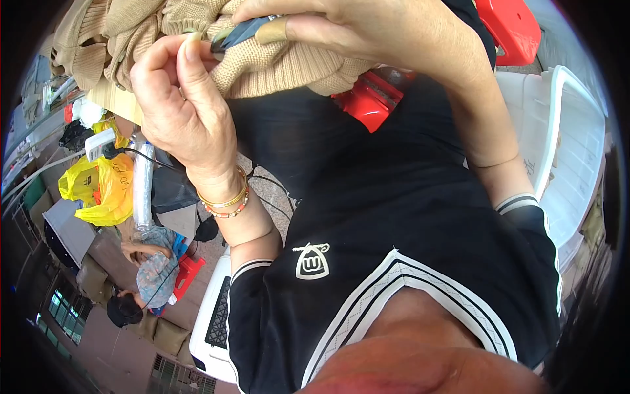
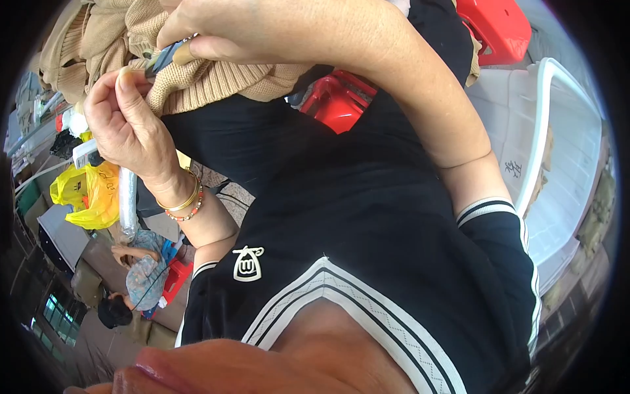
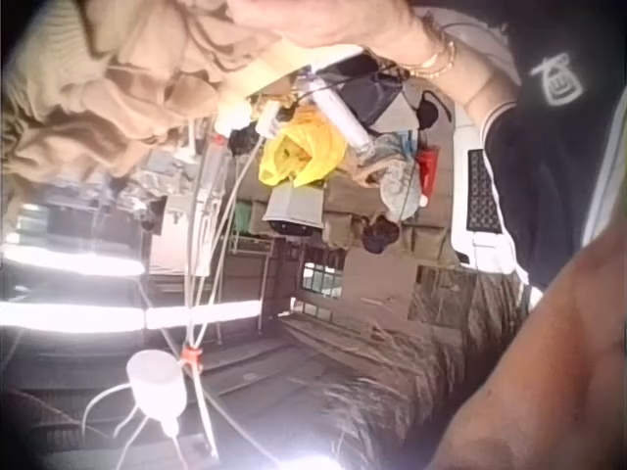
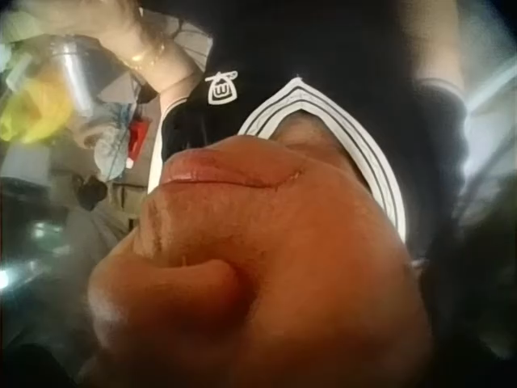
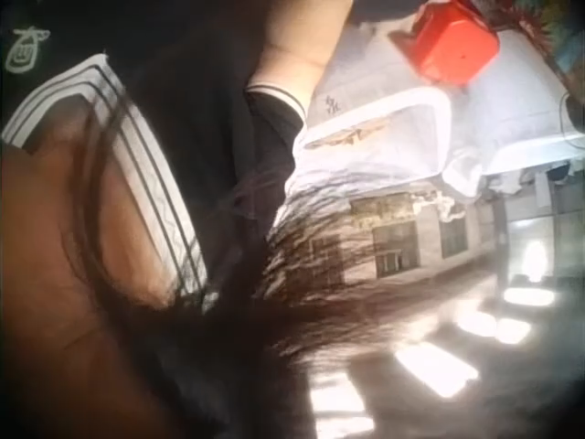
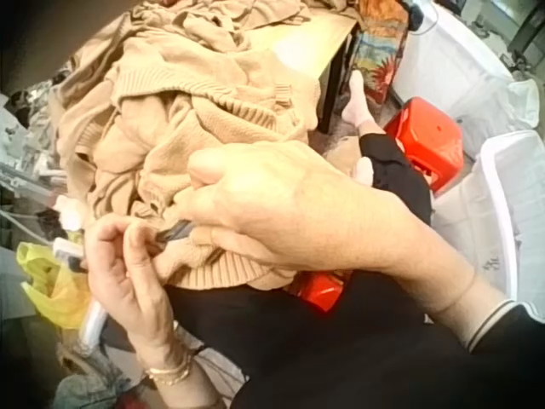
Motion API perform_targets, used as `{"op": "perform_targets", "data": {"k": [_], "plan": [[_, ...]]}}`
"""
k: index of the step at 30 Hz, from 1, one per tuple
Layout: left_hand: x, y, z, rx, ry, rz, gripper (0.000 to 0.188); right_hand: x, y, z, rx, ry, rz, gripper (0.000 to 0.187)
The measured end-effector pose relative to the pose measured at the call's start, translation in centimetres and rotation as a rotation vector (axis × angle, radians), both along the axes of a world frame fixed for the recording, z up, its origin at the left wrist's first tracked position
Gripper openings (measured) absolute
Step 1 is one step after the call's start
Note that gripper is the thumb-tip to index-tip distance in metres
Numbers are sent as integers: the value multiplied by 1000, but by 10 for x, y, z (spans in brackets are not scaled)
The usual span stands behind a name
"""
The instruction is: Trimming loose threads and excess yarn from a beige knitted sweater using thread snips.
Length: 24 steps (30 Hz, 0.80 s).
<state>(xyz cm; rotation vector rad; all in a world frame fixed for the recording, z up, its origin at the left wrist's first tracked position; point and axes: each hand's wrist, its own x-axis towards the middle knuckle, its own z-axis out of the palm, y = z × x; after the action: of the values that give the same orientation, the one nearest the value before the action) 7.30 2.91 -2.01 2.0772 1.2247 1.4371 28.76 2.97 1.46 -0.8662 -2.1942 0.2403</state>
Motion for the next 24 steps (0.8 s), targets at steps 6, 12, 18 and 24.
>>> {"op": "perform_targets", "data": {"k": [6,12,18,24], "plan": [[3,0,1,-144,-169,-67,9,0,2,8,-44,-149,-14,21],[3,2,-1,-165,-250,-121,9,2,3,-1,45,-19,31,23],[-9,5,-5,-45,-433,-62,13,0,2,-11,-49,37,27,27],[-62,-9,-27,-249,-254,42,34,3,6,-29,-61,447,135,37]]}}
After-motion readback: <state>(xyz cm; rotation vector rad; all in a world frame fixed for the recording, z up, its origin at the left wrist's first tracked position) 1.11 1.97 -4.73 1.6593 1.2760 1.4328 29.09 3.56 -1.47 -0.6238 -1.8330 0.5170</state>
